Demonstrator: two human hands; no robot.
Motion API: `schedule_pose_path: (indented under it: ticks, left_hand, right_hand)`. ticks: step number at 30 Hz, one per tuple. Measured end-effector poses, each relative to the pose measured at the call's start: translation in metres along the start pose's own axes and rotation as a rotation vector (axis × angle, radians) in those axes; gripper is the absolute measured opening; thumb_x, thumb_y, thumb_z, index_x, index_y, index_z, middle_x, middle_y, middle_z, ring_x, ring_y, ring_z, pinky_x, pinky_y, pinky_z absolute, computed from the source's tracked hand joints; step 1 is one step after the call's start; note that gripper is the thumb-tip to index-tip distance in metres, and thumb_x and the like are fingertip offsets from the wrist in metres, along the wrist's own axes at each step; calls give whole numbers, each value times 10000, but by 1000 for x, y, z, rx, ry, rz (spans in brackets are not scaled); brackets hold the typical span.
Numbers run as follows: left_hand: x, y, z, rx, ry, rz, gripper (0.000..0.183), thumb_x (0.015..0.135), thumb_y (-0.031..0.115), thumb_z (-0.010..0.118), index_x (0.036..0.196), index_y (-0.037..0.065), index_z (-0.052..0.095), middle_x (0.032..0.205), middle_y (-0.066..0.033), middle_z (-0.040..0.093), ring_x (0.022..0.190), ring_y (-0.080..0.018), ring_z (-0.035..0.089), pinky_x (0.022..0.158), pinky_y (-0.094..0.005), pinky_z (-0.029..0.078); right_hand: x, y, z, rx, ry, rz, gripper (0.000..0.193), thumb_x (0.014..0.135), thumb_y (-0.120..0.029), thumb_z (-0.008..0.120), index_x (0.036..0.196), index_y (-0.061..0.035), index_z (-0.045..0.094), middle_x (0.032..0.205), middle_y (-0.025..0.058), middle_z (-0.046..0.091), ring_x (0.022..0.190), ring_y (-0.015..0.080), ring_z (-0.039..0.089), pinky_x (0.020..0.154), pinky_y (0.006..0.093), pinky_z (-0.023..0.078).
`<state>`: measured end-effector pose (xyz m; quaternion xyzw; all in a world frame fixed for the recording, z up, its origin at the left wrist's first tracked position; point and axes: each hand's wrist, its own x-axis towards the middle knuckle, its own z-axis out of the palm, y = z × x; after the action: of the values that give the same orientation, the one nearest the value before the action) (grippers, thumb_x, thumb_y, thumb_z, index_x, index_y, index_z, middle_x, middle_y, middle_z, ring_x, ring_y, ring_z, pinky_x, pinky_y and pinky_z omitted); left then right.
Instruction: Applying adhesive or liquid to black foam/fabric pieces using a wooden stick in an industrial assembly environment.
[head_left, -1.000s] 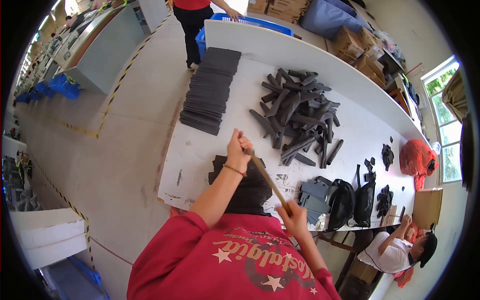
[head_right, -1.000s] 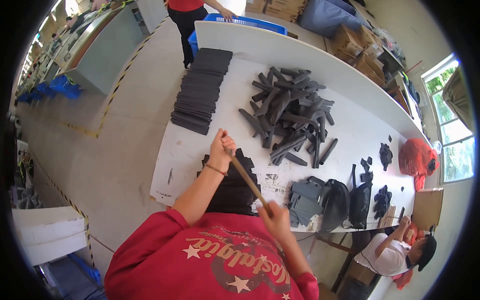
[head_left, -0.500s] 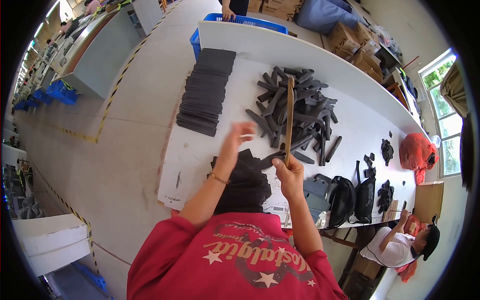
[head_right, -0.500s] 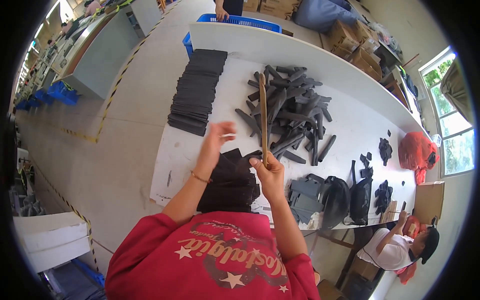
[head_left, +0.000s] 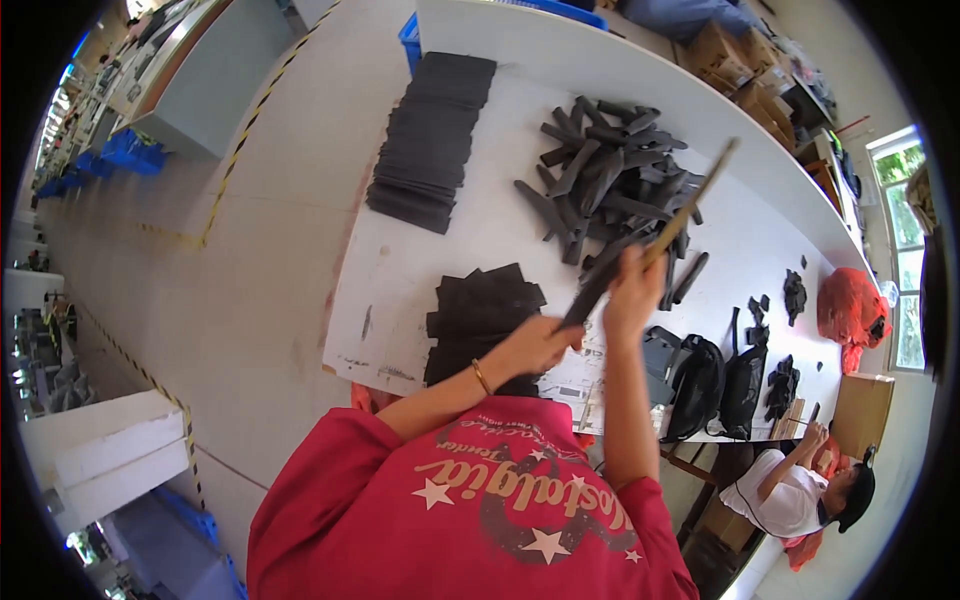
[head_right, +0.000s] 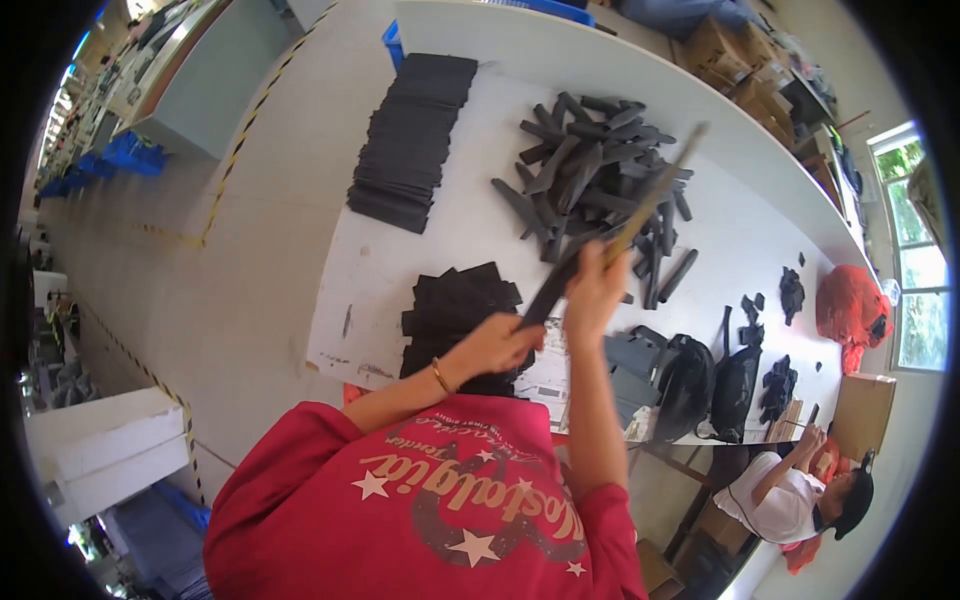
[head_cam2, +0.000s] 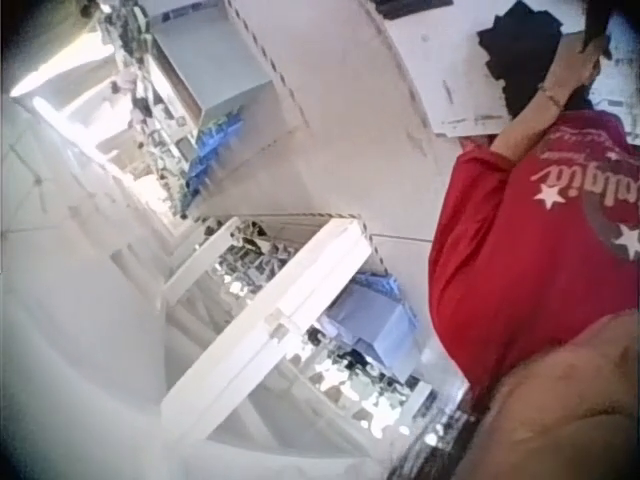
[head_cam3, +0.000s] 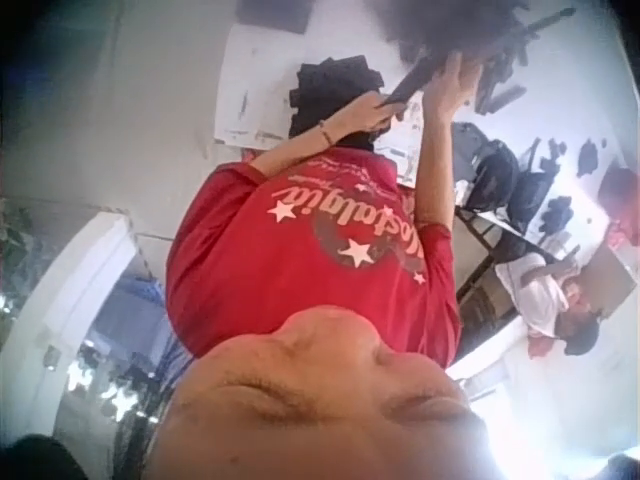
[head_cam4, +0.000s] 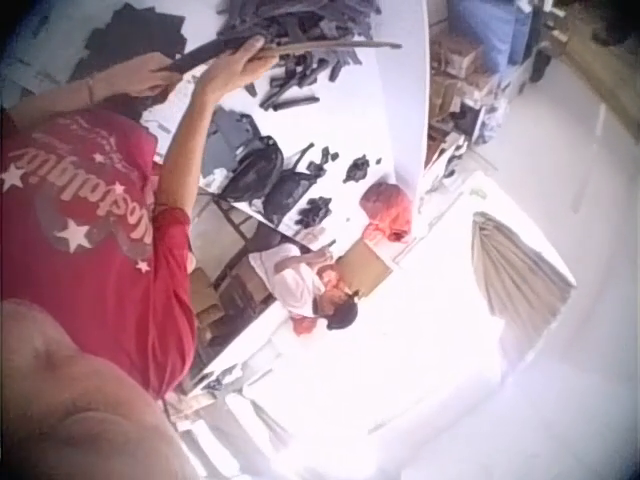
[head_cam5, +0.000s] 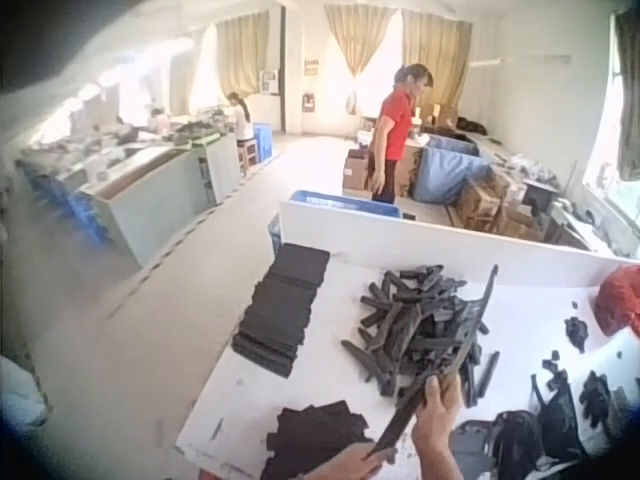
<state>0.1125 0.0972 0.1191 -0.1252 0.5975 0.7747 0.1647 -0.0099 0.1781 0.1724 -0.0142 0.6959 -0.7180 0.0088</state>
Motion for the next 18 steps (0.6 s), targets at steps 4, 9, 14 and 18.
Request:
schedule_pose_path:
  ticks: [4,9,14,18]
  left_hand:
    - [-18,-59,-11,382,161,249,292,923,262,522,797,20,624,649,-124,630,521,-221,601,524,-325,462]
    - [-15,-61,-72,582,513,314,133,826,167,651,809,40,616,746,-78,607,643,-210,605,599,-316,475]
    - [-5,-78,-73,744,512,386,128,794,154,689,822,54,615,792,-60,574,647,-197,584,603,-307,474]
    - [-1,-75,-61,752,390,329,129,794,152,687,847,53,624,807,-61,575,728,-211,589,660,-319,483]
  right_hand:
    - [100,2,-24,-25,62,-137,159,961,-204,526,868,-75,522,617,-59,426,460,15,332,391,187,240]
    - [61,75,-56,-477,-277,-67,232,973,-211,476,1027,0,557,755,57,671,663,101,541,645,257,419]
    - [-10,117,-110,-467,-366,112,232,956,-192,502,1024,8,597,707,42,649,524,39,417,495,208,337]
    - [-35,117,-151,-373,-337,314,219,953,-168,502,1012,12,613,682,35,629,419,26,384,391,193,285]
